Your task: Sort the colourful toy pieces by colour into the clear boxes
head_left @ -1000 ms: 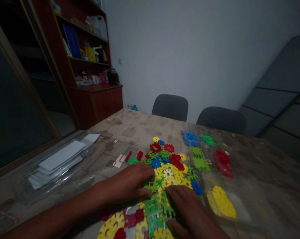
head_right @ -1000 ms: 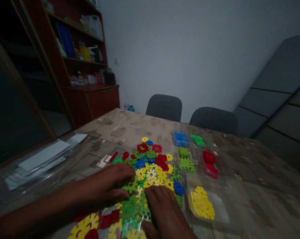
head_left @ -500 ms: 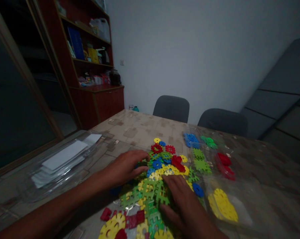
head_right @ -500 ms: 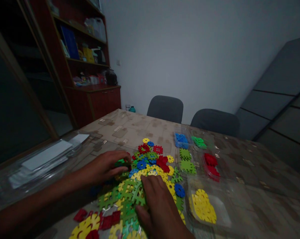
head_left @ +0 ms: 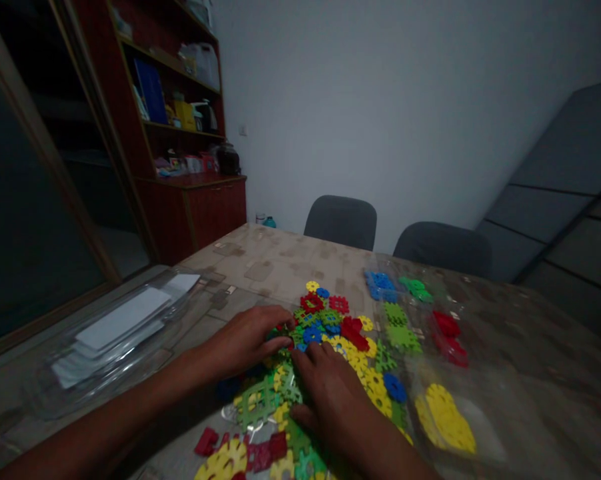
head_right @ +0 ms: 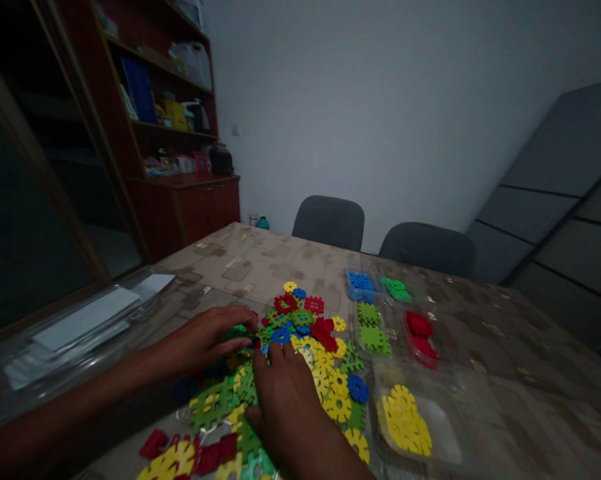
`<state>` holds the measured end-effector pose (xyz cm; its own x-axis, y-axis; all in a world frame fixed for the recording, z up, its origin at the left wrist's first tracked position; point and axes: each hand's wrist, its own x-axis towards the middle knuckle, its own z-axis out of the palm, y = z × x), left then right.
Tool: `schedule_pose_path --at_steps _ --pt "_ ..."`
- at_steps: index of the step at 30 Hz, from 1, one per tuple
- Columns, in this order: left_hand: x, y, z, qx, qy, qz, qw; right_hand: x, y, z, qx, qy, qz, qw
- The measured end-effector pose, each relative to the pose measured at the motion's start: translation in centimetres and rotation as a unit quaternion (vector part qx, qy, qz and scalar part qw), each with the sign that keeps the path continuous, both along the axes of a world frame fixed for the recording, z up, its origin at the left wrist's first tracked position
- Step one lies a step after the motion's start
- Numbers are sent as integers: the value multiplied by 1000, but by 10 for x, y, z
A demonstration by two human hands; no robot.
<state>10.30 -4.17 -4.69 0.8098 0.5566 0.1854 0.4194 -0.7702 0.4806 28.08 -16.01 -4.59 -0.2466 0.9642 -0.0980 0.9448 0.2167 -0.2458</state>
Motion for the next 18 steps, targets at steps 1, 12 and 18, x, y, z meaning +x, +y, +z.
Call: schedule_pose_path --at_steps 1,12,18 --pt "0 0 -1 -1 2 -1 1000 -1 0 2 -8 -2 4 1000" --pt "1 3 1 -3 -6 -19 1000 60 -11 33 41 75 -11 996" --pt "2 3 3 -9 -7 -19 1000 174 9 48 68 -27 -111 991"
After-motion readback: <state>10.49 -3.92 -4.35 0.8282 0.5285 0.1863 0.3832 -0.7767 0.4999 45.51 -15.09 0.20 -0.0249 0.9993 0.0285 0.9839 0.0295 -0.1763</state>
